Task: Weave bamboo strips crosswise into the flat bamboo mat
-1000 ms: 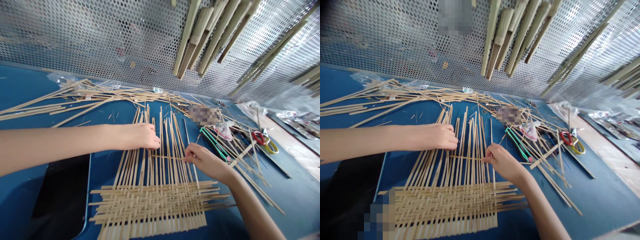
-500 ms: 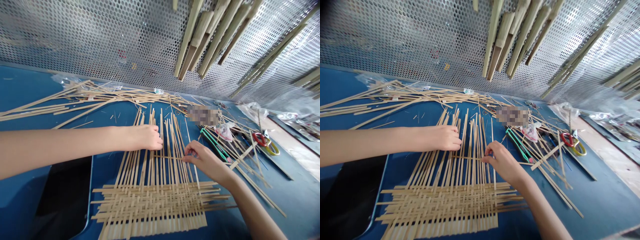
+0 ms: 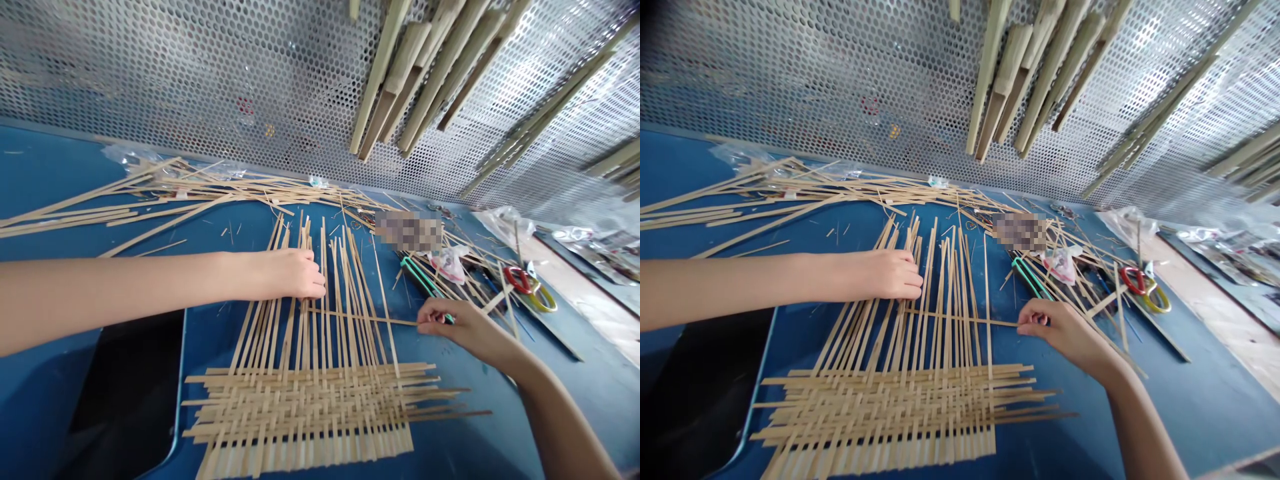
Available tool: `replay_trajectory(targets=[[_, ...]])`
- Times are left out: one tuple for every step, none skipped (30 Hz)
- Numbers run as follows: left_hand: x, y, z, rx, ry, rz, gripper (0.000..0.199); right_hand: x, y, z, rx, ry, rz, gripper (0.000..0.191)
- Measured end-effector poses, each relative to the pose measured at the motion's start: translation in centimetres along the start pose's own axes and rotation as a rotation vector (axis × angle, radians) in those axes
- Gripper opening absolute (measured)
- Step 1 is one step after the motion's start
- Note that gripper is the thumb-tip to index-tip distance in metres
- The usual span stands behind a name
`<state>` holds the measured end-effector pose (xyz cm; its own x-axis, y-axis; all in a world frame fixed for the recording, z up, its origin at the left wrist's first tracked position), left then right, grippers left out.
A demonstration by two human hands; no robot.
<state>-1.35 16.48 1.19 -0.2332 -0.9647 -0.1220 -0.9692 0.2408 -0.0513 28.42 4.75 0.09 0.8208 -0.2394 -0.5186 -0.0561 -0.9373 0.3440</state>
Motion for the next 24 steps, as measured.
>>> replay_trajectory(targets=[[0.0, 0.0, 0.0, 0.005, 0.020, -0.005, 0.025, -0.2, -0.2, 0.0, 0.006, -0.009, -0.006, 0.020], [-0.1, 0.1, 0.0, 0.010, 0.042, -0.008, 0.024, -0.3, -0.5, 0.0, 0.013, -0.021, -0.010, 0.019], [-0.1, 0.1, -0.1, 0.015, 0.069, -0.009, 0.024, -0.4, -0.8, 0.1, 0.020, -0.036, -0.014, 0.018], [-0.2, 0.2, -0.1, 0.021, 0.100, -0.008, 0.023, -0.4, -1.0, 0.2, 0.027, -0.051, -0.014, 0.018], [-0.3, 0.3, -0.2, 0.028, 0.135, -0.007, 0.024, -0.4, -1.3, 0.3, 0.036, -0.069, -0.010, 0.017], [-0.4, 0.4, -0.2, 0.035, 0.172, -0.006, 0.025, -0.4, -1.5, 0.4, 0.046, -0.083, -0.003, 0.017], [-0.5, 0.5, -0.3, 0.042, 0.209, -0.006, 0.027, -0.4, -1.6, 0.5, 0.062, -0.091, 0.007, 0.017], [-0.6, 0.6, -0.3, 0.048, 0.244, -0.006, 0.027, -0.5, -1.7, 0.7, 0.078, -0.093, 0.014, 0.016], [-0.7, 0.8, -0.3, 0.053, 0.273, -0.007, 0.028, -0.5, -1.7, 0.8, 0.094, -0.089, 0.017, 0.016], [-0.8, 0.9, -0.2, 0.056, 0.296, -0.007, 0.027, -0.6, -1.7, 0.9, 0.107, -0.081, 0.014, 0.016], [-0.8, 0.9, -0.2, 0.059, 0.311, -0.006, 0.027, -0.7, -1.6, 1.0, 0.123, -0.072, 0.005, 0.016], [-0.8, 1.0, -0.1, 0.062, 0.317, -0.005, 0.027, -0.8, -1.5, 1.1, 0.141, -0.063, -0.005, 0.016], [-0.8, 1.0, -0.1, 0.065, 0.319, -0.007, 0.027, -0.9, -1.4, 1.1, 0.158, -0.055, -0.012, 0.017], [-0.8, 1.0, 0.0, 0.069, 0.322, -0.013, 0.028, -0.9, -1.3, 1.2, 0.176, -0.051, -0.012, 0.017], [-0.8, 1.0, 0.0, 0.071, 0.327, -0.026, 0.030, -0.8, -1.2, 1.2, 0.193, -0.051, -0.006, 0.017], [-0.8, 1.0, 0.1, 0.070, 0.342, -0.049, 0.031, -0.7, -1.1, 1.2, 0.208, -0.056, 0.003, 0.018], [-0.8, 0.9, 0.1, 0.068, 0.364, -0.078, 0.032, -0.6, -1.0, 1.3, 0.220, -0.062, 0.009, 0.019], [-0.9, 0.9, 0.1, 0.063, 0.388, -0.109, 0.032, -0.5, -1.0, 1.4, 0.231, -0.068, 0.011, 0.019], [-0.9, 0.9, 0.2, 0.058, 0.410, -0.136, 0.032, -0.4, -1.0, 1.4, 0.246, -0.068, 0.009, 0.020], [-1.0, 0.8, 0.2, 0.055, 0.425, -0.158, 0.031, -0.3, -1.0, 1.5, 0.264, -0.062, 0.007, 0.021], [-1.1, 0.7, 0.2, 0.054, 0.432, -0.172, 0.031, -0.2, -1.0, 1.6, 0.286, -0.050, 0.009, 0.022], [-1.3, 0.6, 0.2, 0.053, 0.436, -0.178, 0.030, -0.2, -1.0, 1.7, 0.314, -0.037, 0.015, 0.023], [-1.4, 0.5, 0.2, 0.051, 0.437, -0.177, 0.031, -0.2, -1.0, 1.7, 0.338, -0.027, 0.025, 0.024], [-1.5, 0.4, 0.2, 0.046, 0.441, -0.173, 0.032, -0.2, -1.1, 1.8, 0.357, -0.022, 0.037, 0.025]])
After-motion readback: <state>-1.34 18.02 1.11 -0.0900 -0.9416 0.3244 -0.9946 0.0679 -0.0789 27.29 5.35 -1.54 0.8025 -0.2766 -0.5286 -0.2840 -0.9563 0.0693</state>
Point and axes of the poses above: each hand's wrist, its own y-axis away from the middle knuckle, its own z-axis out of the palm, x = y × z, the point moved 3 cm from there along -y, towards the middle knuckle, and after that the axes turned 10 degrees about z, right-handed, at the moved point
